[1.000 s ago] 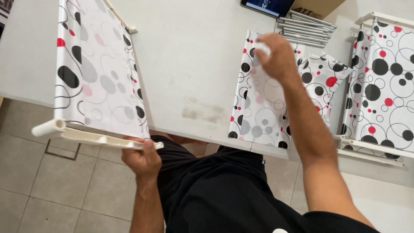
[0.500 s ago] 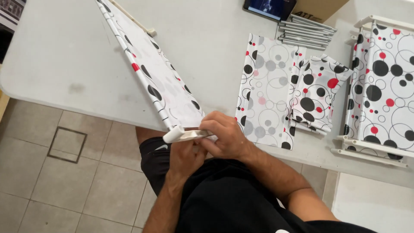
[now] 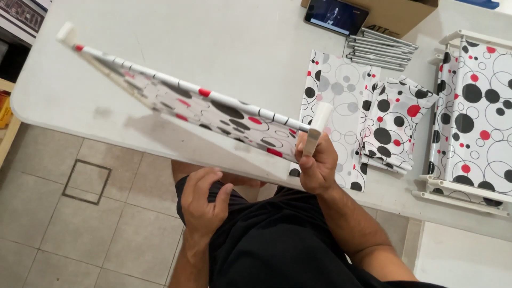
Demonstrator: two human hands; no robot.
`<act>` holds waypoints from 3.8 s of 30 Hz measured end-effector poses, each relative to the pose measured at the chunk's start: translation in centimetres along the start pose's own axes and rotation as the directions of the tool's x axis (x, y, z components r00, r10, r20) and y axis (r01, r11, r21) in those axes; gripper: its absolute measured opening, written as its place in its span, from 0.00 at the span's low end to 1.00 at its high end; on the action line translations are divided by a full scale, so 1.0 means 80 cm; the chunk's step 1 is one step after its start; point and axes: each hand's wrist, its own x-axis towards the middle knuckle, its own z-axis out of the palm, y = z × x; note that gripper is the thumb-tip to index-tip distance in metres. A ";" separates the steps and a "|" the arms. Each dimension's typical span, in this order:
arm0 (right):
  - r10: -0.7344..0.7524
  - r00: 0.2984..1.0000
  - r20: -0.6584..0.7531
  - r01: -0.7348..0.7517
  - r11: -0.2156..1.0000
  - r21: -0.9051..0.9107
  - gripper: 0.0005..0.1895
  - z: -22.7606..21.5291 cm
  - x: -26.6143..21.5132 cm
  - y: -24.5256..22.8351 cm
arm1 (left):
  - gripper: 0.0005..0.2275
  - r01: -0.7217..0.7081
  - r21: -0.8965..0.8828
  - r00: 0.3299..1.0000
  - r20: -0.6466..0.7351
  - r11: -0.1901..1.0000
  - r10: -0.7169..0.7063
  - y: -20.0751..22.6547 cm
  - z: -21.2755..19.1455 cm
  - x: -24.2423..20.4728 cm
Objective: The person is assembling a multi-tier fabric shelf by inserting metal rods into plastic joints and sliding fabric shelves onto the rods.
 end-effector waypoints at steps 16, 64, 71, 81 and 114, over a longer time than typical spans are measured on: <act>0.139 0.934 0.331 -0.147 0.989 -0.001 0.30 0.044 0.023 -0.089 | 0.09 -0.637 0.278 0.752 0.427 0.719 0.502 0.112 -0.039 0.123; 0.486 0.707 0.513 -0.247 0.850 -0.466 0.27 0.027 0.015 -0.088 | 0.15 -0.372 0.288 0.880 0.412 0.882 0.237 0.025 -0.073 0.151; 0.245 0.819 0.519 -0.181 0.968 -0.171 0.08 0.060 0.027 -0.114 | 0.18 -0.004 0.263 0.931 0.352 0.965 -0.092 0.002 -0.047 0.178; 0.645 0.729 0.229 -0.680 0.721 0.133 0.07 0.054 0.030 -0.068 | 0.27 -0.657 0.135 0.740 0.301 0.742 0.601 0.093 -0.056 0.090; 0.036 0.726 0.686 0.110 0.979 -0.169 0.14 0.062 0.087 -0.141 | 0.12 -0.813 0.137 0.556 0.472 0.566 0.684 0.079 -0.032 0.089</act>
